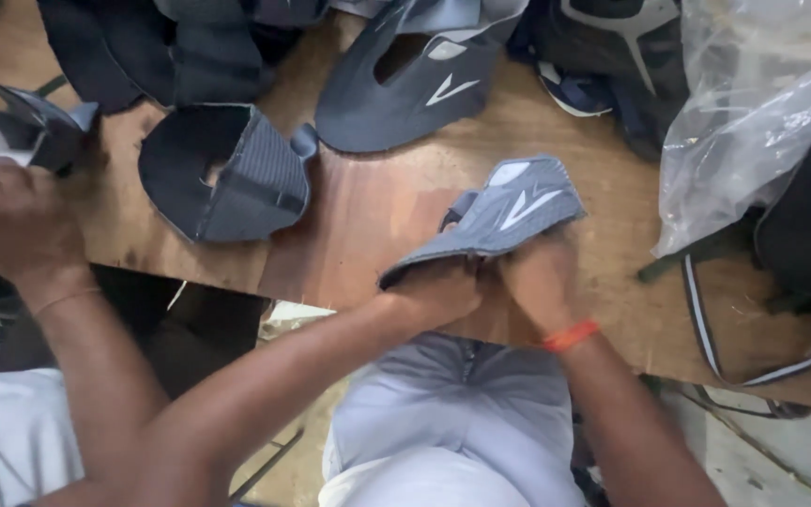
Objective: The person takes a gray shoe upper, inserts a stiffener into its heel, and presses and shapes the heel by hand to set it. They place the finished upper aside, pick up the next upper from the pile, and repeat the same heel-setting step on a crowded workbench.
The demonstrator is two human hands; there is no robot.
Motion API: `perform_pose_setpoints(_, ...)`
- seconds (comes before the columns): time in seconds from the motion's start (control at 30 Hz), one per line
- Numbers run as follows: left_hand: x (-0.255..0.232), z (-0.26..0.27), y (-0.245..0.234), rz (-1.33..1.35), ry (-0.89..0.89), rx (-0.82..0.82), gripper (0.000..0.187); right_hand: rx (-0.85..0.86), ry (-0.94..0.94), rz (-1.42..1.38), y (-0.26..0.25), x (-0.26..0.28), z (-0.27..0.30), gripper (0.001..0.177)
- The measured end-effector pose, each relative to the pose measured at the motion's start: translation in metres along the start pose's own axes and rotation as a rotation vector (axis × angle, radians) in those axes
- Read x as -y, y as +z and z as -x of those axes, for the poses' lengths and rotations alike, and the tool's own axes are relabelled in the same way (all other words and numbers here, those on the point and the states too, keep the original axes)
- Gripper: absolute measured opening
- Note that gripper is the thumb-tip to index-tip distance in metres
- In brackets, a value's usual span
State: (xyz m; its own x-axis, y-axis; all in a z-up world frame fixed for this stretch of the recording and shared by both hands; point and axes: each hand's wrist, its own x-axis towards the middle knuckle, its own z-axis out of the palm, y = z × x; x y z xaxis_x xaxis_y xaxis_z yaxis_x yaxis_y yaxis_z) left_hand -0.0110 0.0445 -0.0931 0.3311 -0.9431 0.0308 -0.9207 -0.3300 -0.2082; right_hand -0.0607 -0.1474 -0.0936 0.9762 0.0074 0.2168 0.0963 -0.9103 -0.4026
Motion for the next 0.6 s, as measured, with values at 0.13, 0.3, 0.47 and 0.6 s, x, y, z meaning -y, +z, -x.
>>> perform_pose_setpoints(0.13, 0.001, 0.005, 0.004, 0.192, 0.014, -0.012, 0.053, 0.033, -0.106, 0.092, -0.002, -0.013, -0.006, 0.026)
perform_pose_setpoints(0.3, 0.004, 0.001, -0.008, 0.125, 0.059, -0.135, 0.043, 0.036, 0.051, -0.047, -0.012, 0.015, -0.013, 0.032)
perform_pose_setpoints(0.47, 0.007, -0.009, -0.037, 0.910, -0.425, 0.083, 0.033, -0.069, -0.303, 0.088, -0.012, 0.025, -0.028, 0.033)
perform_pose_setpoints(0.6, 0.002, -0.002, 0.014, 0.602, -0.192, -0.120, 0.035, 0.019, -0.046, -0.110, -0.008, 0.018, -0.022, 0.036)
